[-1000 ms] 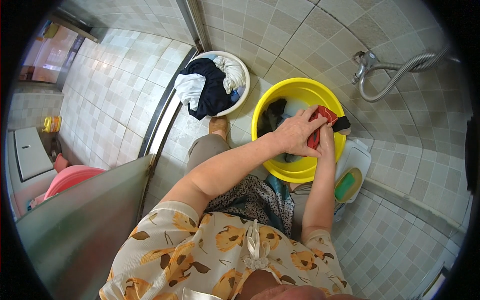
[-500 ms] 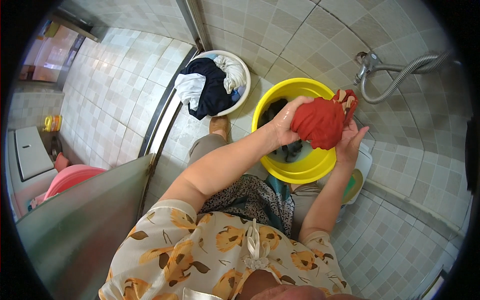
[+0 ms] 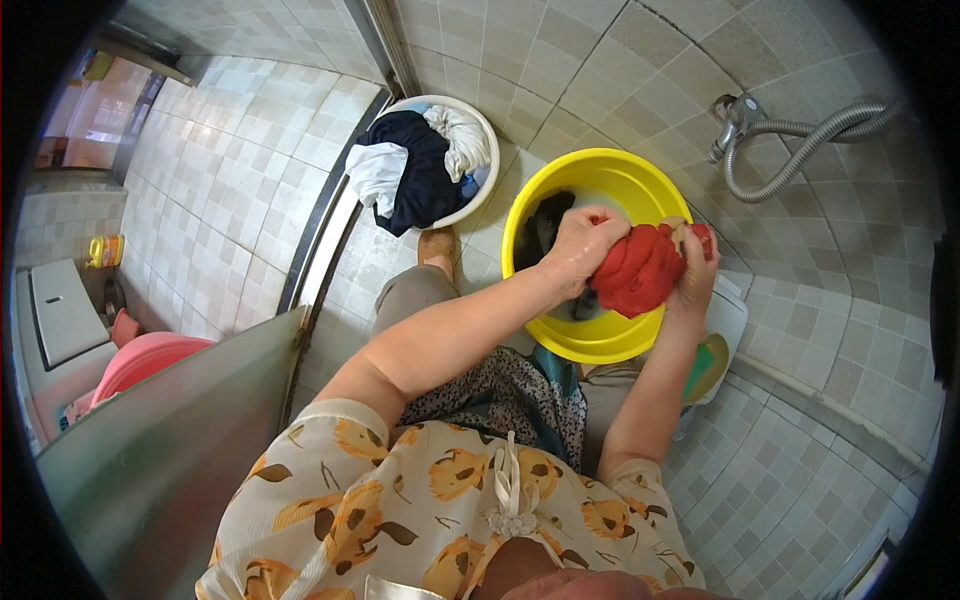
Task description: The person hand-washes several items of clothing in a yellow bucket filled with soapy water. They scrub a red garment, a beige garment, and then a black garment by hand, eventually using a scrub brush to clean the black item.
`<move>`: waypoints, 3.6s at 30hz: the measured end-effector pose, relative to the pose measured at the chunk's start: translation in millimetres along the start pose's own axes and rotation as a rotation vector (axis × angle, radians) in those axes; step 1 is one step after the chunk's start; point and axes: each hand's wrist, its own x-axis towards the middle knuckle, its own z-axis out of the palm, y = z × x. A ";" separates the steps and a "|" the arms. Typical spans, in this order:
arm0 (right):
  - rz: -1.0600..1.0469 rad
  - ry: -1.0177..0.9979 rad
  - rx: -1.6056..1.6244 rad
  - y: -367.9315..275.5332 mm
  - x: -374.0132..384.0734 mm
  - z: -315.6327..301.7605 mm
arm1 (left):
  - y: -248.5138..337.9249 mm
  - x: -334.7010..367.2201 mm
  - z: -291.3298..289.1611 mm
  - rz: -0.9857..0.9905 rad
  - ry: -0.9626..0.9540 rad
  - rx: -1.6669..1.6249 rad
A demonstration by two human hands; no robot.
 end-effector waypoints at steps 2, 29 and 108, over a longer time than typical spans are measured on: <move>-0.104 0.019 -0.194 22.0 12.2 -11.7 | 0.6 2.5 3.6 0.208 0.079 0.289; 0.186 0.006 0.013 68.9 31.7 -4.5 | -9.6 -32.1 10.6 0.994 -0.300 1.344; 0.197 -0.370 -1.694 184.0 48.0 -71.4 | 27.6 16.6 -26.1 -0.034 0.224 0.266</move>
